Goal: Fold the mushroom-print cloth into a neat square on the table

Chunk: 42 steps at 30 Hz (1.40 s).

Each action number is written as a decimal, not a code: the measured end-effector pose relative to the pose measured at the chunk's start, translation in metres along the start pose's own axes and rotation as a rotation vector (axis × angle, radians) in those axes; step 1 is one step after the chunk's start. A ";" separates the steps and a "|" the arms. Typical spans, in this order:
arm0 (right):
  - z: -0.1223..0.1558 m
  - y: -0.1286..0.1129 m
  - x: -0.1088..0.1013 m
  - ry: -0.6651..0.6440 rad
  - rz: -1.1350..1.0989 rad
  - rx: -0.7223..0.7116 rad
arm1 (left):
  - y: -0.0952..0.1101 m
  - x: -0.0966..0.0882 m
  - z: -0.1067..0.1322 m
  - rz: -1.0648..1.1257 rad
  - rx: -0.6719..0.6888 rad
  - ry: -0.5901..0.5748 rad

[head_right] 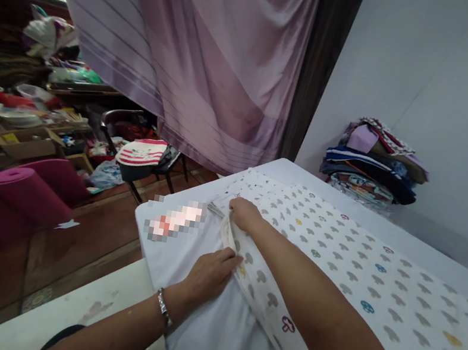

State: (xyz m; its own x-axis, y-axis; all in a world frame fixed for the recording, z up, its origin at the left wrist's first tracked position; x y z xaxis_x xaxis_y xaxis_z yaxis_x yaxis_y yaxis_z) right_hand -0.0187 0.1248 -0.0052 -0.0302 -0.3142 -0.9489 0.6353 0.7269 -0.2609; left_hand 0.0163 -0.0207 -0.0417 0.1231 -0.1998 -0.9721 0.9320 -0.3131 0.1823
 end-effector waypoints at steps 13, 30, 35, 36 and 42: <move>0.006 -0.006 0.006 -0.002 0.011 -0.058 | -0.012 0.007 0.002 0.143 -0.030 0.072; 0.019 -0.017 0.016 -0.022 0.081 -0.140 | -0.111 -0.012 0.004 0.911 -0.361 0.455; 0.020 -0.016 0.016 0.000 0.071 -0.132 | -0.135 -0.013 -0.031 1.006 -0.393 0.377; 0.020 -0.016 0.017 0.003 0.069 -0.132 | -0.136 -0.012 -0.036 1.016 -0.388 0.369; 0.019 -0.017 0.018 0.013 0.050 -0.134 | -0.138 -0.007 -0.034 1.107 -0.361 0.415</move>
State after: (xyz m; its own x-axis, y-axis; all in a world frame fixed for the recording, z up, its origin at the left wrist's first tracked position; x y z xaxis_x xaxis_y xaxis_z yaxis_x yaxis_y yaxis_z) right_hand -0.0149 0.0950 -0.0146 -0.0117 -0.2683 -0.9633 0.5278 0.8166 -0.2338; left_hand -0.1013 0.0558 -0.0655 0.9424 0.1360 -0.3056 0.2898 0.1242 0.9490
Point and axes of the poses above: each hand's wrist, its own z-axis away from the middle knuckle, its own x-axis out of the palm, y = z × x, the point moved 10 cm from there along -z, towards the middle knuckle, and after that the axes turned 15 degrees about -y, right-handed, at the moved point
